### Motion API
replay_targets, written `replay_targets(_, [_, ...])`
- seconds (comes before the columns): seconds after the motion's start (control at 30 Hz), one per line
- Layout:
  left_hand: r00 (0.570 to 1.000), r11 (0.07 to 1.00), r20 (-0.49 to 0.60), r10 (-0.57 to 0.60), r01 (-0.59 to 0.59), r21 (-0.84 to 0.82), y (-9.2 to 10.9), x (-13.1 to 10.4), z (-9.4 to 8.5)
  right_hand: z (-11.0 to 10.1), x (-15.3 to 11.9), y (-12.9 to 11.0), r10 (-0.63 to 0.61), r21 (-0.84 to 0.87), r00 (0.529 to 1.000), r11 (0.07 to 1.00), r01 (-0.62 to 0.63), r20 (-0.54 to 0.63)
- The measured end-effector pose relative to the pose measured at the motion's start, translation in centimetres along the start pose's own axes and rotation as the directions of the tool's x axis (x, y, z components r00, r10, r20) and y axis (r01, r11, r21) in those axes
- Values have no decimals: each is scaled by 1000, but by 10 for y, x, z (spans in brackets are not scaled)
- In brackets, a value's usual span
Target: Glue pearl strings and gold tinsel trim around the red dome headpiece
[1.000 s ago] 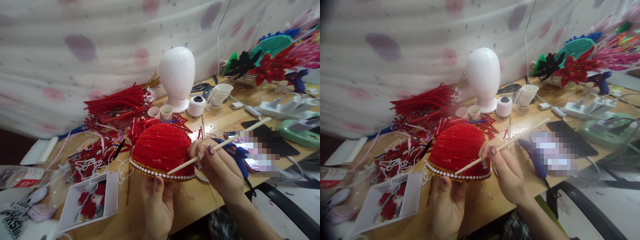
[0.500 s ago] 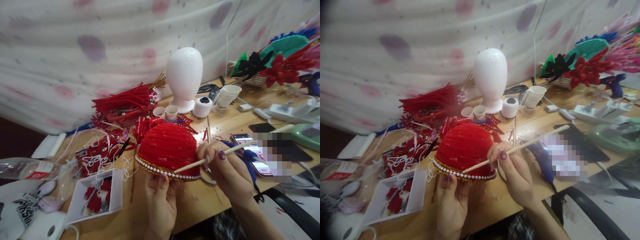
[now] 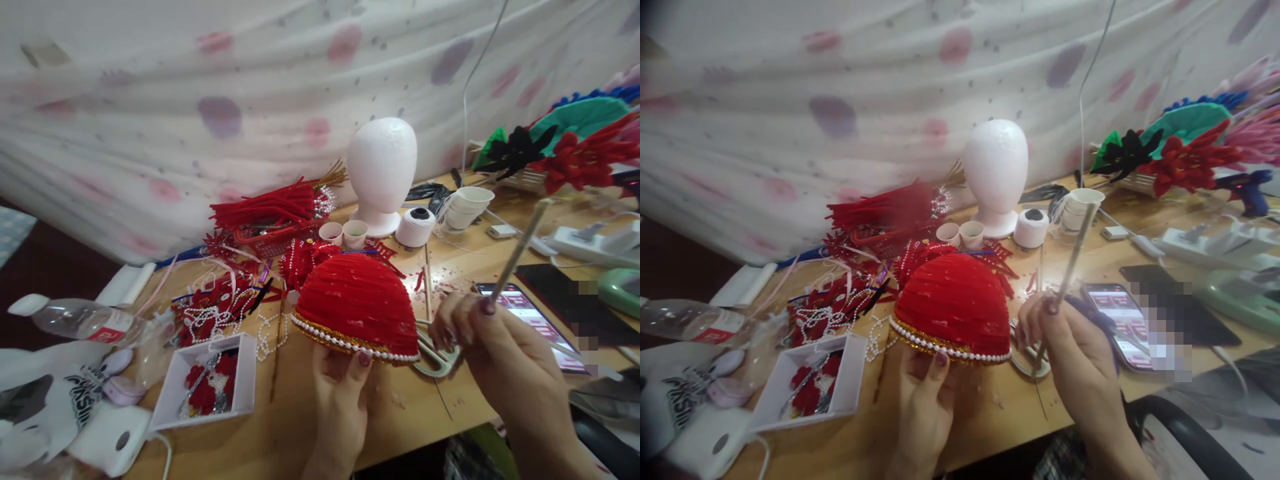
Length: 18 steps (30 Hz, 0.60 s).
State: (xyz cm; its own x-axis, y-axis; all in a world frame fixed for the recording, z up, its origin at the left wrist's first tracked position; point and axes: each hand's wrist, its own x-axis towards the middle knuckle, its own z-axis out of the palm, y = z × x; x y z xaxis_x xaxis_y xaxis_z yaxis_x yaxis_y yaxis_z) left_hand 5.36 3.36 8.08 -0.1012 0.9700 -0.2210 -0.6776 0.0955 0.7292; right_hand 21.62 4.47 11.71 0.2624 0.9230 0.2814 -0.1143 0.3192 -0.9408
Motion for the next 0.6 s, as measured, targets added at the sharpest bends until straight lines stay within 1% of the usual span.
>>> replay_targets(0.1, [998, 999, 41, -42, 40, 32, -3, -7, 4, -6, -4, -2, 65, -173, 997, 983, -59, 31])
replay_targets(0.2, [994, 996, 82, -71, 65, 67, -4, -20, 11, -10, -3, -5, 51, -319, 998, 946, -58, -31])
replay_targets(0.3, [982, 991, 170, -80, 60, 120, -4, -33, 11, -9, 0, -5, 2, -406, 995, 913, -44, -103])
replay_targets(0.37, [973, 973, 226, -38, -15, 229, -3, -36, 5, -5, 0, -5, 0, -430, 997, 902, -32, -75])
replay_targets(0.43, [951, 907, 308, 7, -136, 399, 0, -34, -4, 2, -1, -4, 17, -422, 1000, 906, -15, 2])
replay_targets(0.5, [904, 786, 427, 13, -273, 554, 5, -28, -13, 11, -1, -4, 13, -395, 997, 919, 18, 74])
replay_targets(0.53, [876, 723, 482, 10, -340, 602, 9, -25, -16, 15, 0, -4, 5, -378, 995, 925, 32, 97])
replay_targets(0.6, [824, 637, 567, 10, -442, 632, 15, -21, -20, 21, 4, -4, -19, -332, 993, 942, 57, 116])
